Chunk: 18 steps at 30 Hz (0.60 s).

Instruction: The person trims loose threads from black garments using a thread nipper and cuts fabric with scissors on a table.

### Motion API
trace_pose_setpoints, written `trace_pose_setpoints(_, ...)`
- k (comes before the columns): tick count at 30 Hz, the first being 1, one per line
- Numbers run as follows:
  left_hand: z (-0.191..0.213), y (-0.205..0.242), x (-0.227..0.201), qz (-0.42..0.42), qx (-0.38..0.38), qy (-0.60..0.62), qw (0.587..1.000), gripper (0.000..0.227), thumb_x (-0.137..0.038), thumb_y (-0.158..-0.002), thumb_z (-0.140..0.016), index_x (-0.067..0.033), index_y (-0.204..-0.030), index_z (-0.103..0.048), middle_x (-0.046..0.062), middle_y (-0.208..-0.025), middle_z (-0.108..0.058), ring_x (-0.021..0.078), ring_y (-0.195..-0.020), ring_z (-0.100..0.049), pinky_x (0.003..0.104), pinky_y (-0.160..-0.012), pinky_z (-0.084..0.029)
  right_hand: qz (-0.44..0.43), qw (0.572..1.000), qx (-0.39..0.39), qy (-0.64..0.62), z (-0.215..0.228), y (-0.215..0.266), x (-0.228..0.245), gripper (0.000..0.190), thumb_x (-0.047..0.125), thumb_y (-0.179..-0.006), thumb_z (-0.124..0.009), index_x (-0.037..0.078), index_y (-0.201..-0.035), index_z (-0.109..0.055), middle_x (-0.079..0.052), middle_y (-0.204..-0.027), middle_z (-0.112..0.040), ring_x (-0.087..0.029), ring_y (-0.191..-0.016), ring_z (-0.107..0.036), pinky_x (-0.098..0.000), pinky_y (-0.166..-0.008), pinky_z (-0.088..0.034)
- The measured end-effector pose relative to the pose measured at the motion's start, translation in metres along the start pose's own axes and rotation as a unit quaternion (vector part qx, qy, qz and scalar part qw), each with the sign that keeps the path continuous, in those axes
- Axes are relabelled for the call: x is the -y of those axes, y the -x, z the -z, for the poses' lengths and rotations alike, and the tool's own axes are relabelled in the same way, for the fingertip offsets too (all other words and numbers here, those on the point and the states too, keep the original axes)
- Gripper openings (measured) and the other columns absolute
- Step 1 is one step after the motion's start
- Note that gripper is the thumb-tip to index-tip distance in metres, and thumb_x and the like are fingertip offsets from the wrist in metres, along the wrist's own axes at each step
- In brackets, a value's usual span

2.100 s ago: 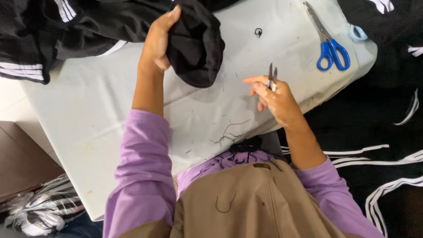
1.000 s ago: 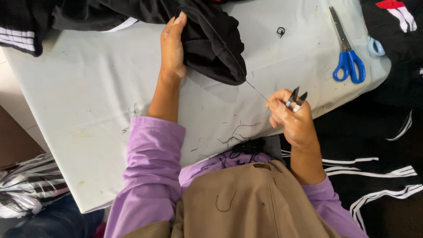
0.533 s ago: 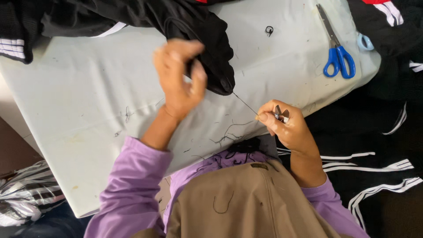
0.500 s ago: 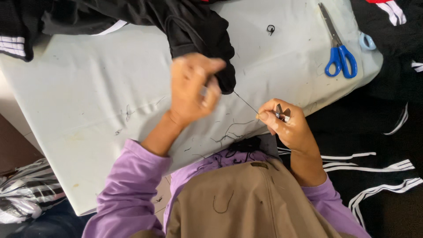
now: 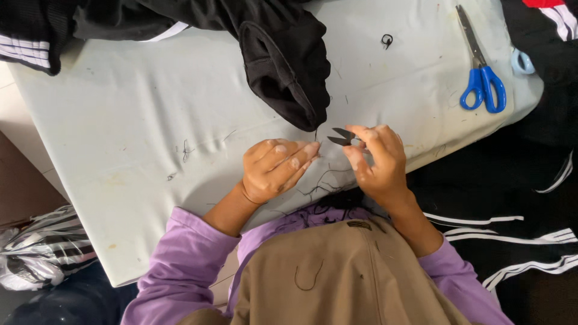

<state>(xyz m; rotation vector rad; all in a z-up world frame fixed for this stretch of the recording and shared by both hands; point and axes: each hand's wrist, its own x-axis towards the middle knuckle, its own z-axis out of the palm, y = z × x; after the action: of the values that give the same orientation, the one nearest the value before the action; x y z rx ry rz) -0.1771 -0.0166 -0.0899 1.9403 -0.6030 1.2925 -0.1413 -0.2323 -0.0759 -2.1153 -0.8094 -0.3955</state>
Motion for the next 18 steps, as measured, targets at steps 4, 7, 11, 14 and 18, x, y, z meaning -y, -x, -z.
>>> trace_pose_setpoints(4,-0.002,0.002,0.003,-0.016,0.005,0.015,1.0,0.012,-0.01,-0.092,-0.069,-0.007,-0.096,-0.08,0.007,-0.086,-0.071,0.0182,-0.06,-0.057,0.028,-0.061,-0.056,0.063,0.994,-0.046,0.078,-0.019,0.003,-0.01,0.025,0.026,-0.102,-0.069,0.006,-0.116,-0.075,-0.003,-0.079,-0.05,-0.022,-0.068,-0.057,-0.0349,-0.067,-0.045)
trace_pose_setpoints(7,-0.001,0.0,0.003,-0.011,0.008,0.023,1.0,0.013,-0.011,-0.093,-0.069,-0.0065,-0.096,-0.08,0.007,-0.086,-0.071,0.0176,-0.06,-0.058,0.028,-0.061,-0.057,0.078,0.992,-0.057,0.079,-0.024,-0.001,-0.01,0.025,0.025,-0.103,-0.067,0.006,-0.116,-0.075,-0.004,-0.08,-0.05,-0.025,-0.068,-0.055,-0.036,-0.068,-0.044)
trace_pose_setpoints(11,0.001,-0.006,0.0,-0.006,0.015,0.03,0.999,0.015,-0.009,-0.095,-0.065,-0.0035,-0.092,-0.078,0.009,-0.081,-0.068,0.0196,-0.059,-0.057,0.03,-0.058,-0.056,0.099,0.991,-0.062,0.072,-0.031,-0.004,-0.013,0.022,0.025,-0.102,-0.069,0.006,-0.111,-0.077,-0.004,-0.08,-0.053,-0.025,-0.067,-0.054,-0.036,-0.068,-0.042)
trace_pose_setpoints(14,0.0,-0.005,0.002,-0.008,0.013,0.032,0.999,0.014,-0.009,-0.094,-0.065,-0.0024,-0.09,-0.077,0.01,-0.079,-0.067,0.0204,-0.057,-0.056,0.03,-0.057,-0.056,0.098,0.991,-0.071,0.065,-0.035,-0.005,-0.014,0.02,0.022,-0.102,-0.07,0.004,-0.109,-0.077,-0.004,-0.079,-0.054,-0.025,-0.066,-0.054,-0.0363,-0.068,-0.043)
trace_pose_setpoints(18,0.002,-0.027,-0.01,-0.015,0.042,0.111,0.993,0.022,-0.008,-0.099,-0.059,0.0009,-0.085,-0.073,0.013,-0.075,-0.064,0.0245,-0.055,-0.055,0.032,-0.055,-0.055,0.043,0.996,-0.074,0.024,-0.029,-0.003,-0.014,0.015,0.015,-0.102,-0.069,0.003,-0.107,-0.076,-0.005,-0.076,-0.052,-0.026,-0.065,-0.055,-0.036,-0.068,-0.046)
